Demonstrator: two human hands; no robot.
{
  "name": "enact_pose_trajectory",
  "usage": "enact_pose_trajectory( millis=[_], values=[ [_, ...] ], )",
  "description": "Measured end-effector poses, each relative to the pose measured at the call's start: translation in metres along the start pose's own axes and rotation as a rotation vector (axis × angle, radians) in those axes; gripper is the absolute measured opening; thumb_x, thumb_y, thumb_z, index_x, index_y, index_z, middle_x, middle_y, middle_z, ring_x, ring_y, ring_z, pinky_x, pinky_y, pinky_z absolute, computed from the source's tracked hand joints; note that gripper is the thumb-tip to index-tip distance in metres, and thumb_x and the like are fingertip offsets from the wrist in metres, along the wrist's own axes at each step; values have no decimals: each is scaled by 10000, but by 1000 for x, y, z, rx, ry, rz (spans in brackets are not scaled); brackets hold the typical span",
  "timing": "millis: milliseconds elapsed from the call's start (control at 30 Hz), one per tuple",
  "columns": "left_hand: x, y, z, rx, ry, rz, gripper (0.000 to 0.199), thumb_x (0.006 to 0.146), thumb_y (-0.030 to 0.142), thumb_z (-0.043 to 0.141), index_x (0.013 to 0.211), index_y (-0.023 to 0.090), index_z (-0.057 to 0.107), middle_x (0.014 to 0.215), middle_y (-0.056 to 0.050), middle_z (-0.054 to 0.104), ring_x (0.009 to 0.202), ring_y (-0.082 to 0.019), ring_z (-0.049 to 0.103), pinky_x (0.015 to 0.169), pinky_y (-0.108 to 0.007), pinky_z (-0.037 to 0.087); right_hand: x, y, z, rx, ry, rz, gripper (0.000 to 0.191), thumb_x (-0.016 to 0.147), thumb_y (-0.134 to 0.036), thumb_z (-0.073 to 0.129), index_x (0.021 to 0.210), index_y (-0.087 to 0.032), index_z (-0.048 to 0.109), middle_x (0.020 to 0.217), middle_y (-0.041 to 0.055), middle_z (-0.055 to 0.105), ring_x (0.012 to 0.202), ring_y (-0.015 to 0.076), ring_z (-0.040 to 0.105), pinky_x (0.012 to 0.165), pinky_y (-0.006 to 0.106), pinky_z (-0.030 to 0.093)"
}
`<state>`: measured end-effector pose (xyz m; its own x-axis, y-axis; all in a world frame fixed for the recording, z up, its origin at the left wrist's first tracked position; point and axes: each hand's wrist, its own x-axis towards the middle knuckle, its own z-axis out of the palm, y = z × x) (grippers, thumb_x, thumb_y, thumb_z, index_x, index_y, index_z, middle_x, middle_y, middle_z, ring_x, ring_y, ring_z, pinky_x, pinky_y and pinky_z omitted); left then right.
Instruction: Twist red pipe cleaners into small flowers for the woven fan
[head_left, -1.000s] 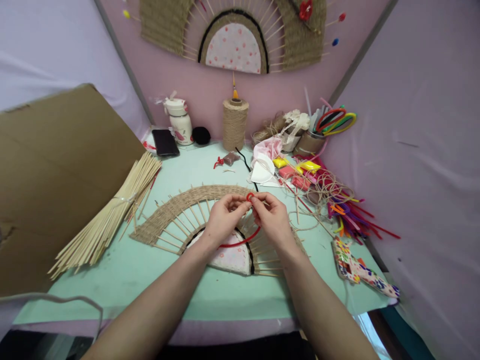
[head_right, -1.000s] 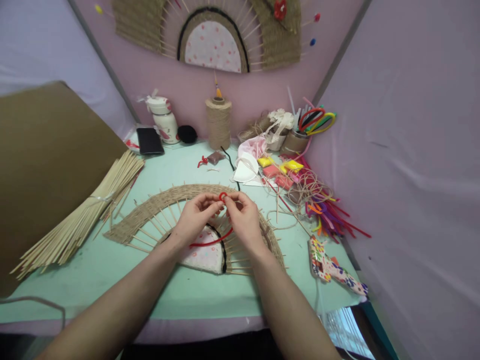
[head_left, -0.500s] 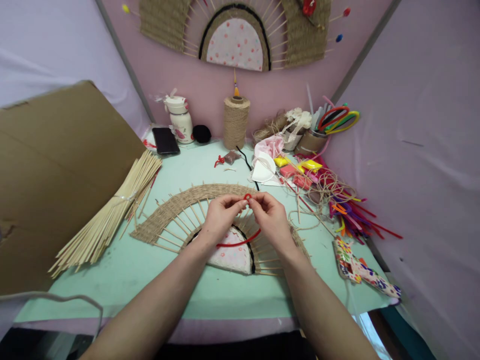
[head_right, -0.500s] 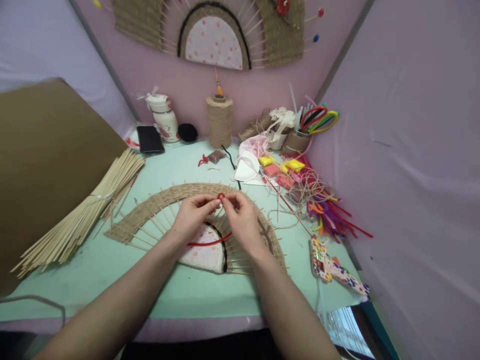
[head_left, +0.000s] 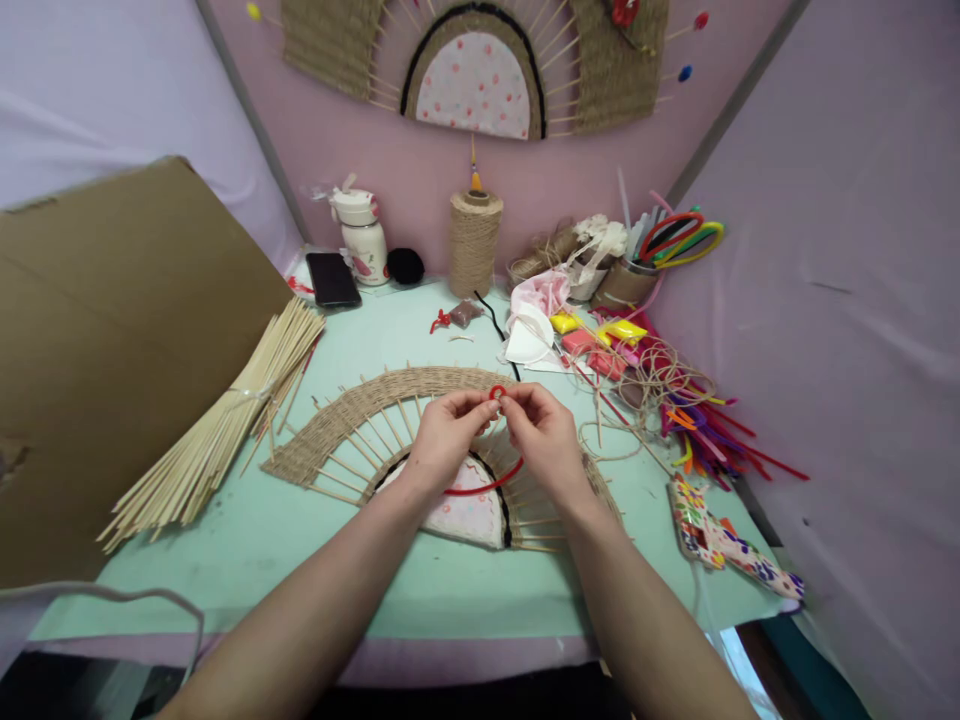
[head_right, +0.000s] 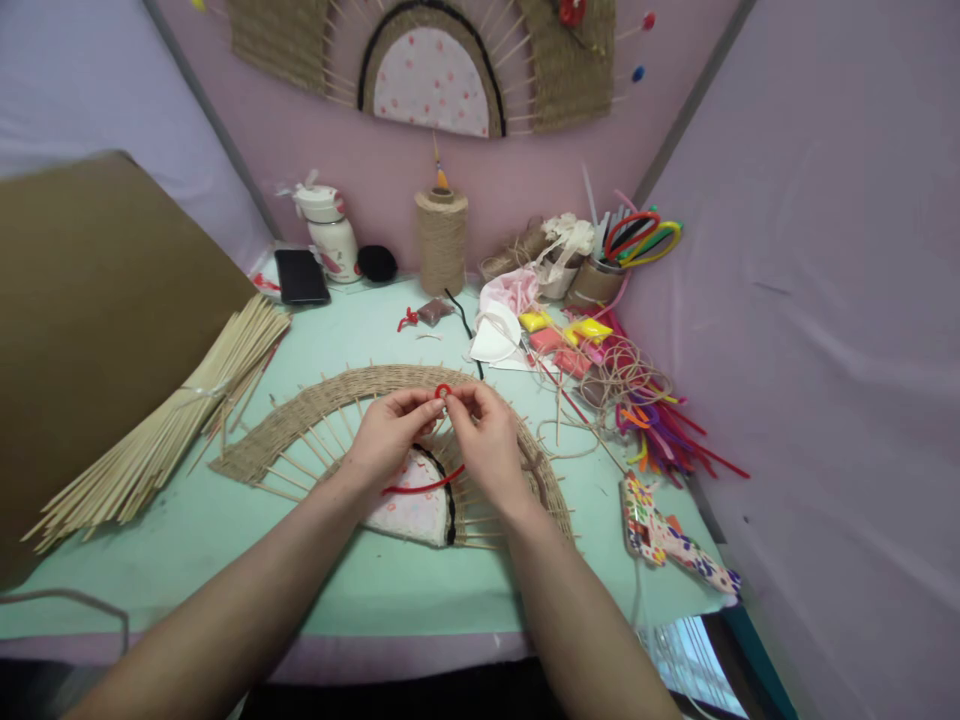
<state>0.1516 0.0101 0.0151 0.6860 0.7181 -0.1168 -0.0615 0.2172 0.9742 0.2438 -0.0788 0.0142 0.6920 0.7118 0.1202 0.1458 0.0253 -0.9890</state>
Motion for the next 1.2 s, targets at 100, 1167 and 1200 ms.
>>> enact_pose_trajectory(
  millis=[100, 1167, 1200],
  values=[
    [3, -3, -3, -90, -33, -48, 240, 684, 355, 757, 770, 140, 693, 603, 33, 565, 514, -51, 414, 491, -196, 293, 1, -3, -2, 84, -64, 62, 191, 809, -386, 621, 849, -201, 595, 630, -42, 541, 474, 86, 425, 447, 219, 351],
    [0, 9, -12, -197, -485, -398, 387, 582, 397, 836, 707, 125, 590, 586, 41, 522, 499, -44, 426, 523, -196, 329, 12, -14, -46, -208, -470, -351, 116, 887, -238, 558, 935, -242, 664, 949, 54, 622, 937, 200, 575, 875, 369, 446],
    [0, 9, -13, -193, -489, -394, 385, 581, 396, 836, 703, 126, 589, 588, 41, 520, 501, -45, 427, 527, -199, 330, 12, -14, -46, -210, -471, -352, 114, 888, -234, 555, 928, -242, 662, 950, 53, 620, 939, 200, 574, 875, 367, 445]
  ],
)
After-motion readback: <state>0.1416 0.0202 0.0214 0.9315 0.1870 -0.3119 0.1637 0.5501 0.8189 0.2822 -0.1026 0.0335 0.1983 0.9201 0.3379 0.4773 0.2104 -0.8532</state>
